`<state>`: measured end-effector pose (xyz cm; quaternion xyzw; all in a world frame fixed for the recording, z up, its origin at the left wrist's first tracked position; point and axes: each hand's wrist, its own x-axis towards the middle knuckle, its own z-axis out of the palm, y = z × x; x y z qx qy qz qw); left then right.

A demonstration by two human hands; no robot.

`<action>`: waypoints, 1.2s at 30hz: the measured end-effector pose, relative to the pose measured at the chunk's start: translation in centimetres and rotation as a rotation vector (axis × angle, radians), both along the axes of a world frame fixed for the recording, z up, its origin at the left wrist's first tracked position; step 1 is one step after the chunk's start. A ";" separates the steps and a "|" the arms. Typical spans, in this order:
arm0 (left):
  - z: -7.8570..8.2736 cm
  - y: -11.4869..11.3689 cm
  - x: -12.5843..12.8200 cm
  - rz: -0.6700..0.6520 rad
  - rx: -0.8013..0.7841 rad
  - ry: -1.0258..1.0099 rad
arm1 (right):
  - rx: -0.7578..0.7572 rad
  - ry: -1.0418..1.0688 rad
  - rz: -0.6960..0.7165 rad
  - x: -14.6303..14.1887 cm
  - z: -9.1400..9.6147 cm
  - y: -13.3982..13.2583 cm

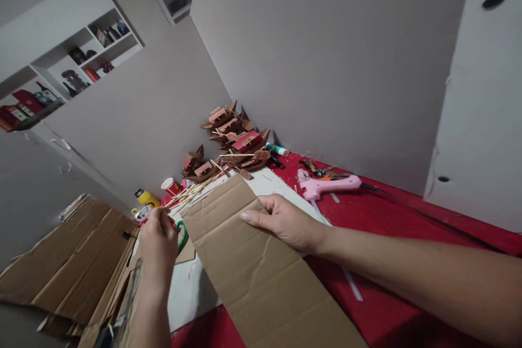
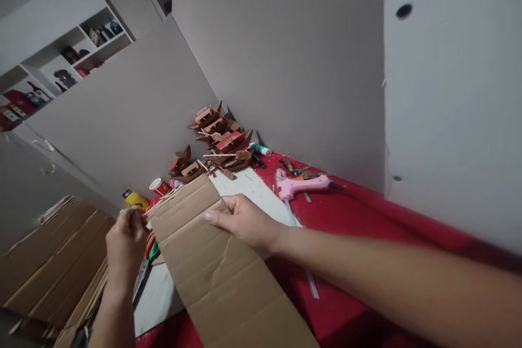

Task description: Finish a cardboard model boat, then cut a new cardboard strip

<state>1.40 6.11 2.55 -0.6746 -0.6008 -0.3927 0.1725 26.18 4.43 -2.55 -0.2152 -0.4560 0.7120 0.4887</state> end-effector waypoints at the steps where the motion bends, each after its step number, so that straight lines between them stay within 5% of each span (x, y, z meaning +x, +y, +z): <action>1: 0.0 0.1 -0.5 0.015 -0.005 -0.075 | 0.006 0.007 0.005 0.0 0.1 0.0; 6: 0.1 -0.9 0.1 -0.231 -0.124 -0.520 | -0.004 0.024 0.016 0.0 0.1 0.0; 9: 0.1 -1.8 1.6 -0.375 -0.206 -0.601 | -0.002 0.003 0.008 0.0 -0.2 0.1; 15: -0.1 -2.4 2.4 -0.414 -0.207 -0.505 | 0.010 -0.015 0.017 -0.1 -0.5 0.2; 21: -1.2 -0.7 1.2 -0.275 -0.097 -0.377 | 0.017 -0.036 -0.032 -0.3 -0.4 0.3; 28: -1.9 1.3 -0.1 -0.533 -0.231 -1.045 | -0.046 0.015 -0.091 0.0 -0.2 0.8; 36: -2.5 1.0 1.6 -0.658 -0.408 -1.175 | -0.080 0.050 -0.192 0.1 -0.4 2.1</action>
